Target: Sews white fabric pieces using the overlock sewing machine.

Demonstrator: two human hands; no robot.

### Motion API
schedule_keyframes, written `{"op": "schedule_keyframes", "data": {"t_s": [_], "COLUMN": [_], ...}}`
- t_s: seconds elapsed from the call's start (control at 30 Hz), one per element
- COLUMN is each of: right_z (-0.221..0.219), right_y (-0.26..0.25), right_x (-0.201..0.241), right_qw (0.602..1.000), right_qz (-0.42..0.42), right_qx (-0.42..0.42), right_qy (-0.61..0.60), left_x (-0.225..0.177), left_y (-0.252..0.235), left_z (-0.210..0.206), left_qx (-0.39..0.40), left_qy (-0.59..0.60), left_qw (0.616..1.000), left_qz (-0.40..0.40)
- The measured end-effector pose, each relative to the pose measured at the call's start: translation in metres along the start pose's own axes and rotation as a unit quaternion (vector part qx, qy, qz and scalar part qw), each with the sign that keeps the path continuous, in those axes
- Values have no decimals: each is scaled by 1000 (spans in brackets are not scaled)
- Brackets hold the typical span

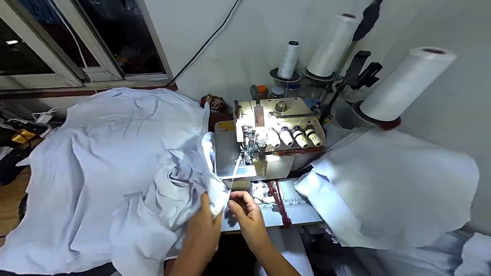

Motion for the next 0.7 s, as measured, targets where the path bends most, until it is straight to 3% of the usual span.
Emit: {"op": "schedule_keyframes", "data": {"t_s": [0.1,0.17,0.23,0.3,0.37,0.43,0.5,0.6,0.67,0.7], "right_z": [9,29,62,91,88,51,6,-38,-44,-45], "right_y": [-5,-13,-21,-21,-6,17,34,33,24,23], "right_x": [4,6,9,16,30,37,23,-10,-27,-32], "right_qw": [1000,996,985,969,914,874,881,877,843,817], "right_qz": [-5,-26,-27,40,167,270,311,242,183,196], "right_qx": [-6,-44,-135,-245,-281,-204,-78,47,75,75], "right_qy": [-17,-74,-104,18,242,348,348,413,500,537], "left_x": [-14,-4,14,39,73,98,110,136,155,160], "left_y": [17,22,23,20,15,12,15,33,69,94], "left_z": [-25,-31,-13,14,31,40,58,120,184,214], "left_qx": [90,14,-115,-225,-242,-214,-199,-264,-340,-377], "left_qy": [-25,9,9,-71,-105,-89,-32,93,115,113], "left_qw": [995,994,984,965,961,972,979,959,933,919], "left_qz": [-21,-111,-137,-118,-78,-52,-41,-38,-15,5]}}
Point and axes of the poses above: each hand's wrist, its own y-axis away from the middle knuckle, its own z-axis out of the back of the hand, x = y × z, the point moved 5 cm from there along -y, towards the middle knuckle
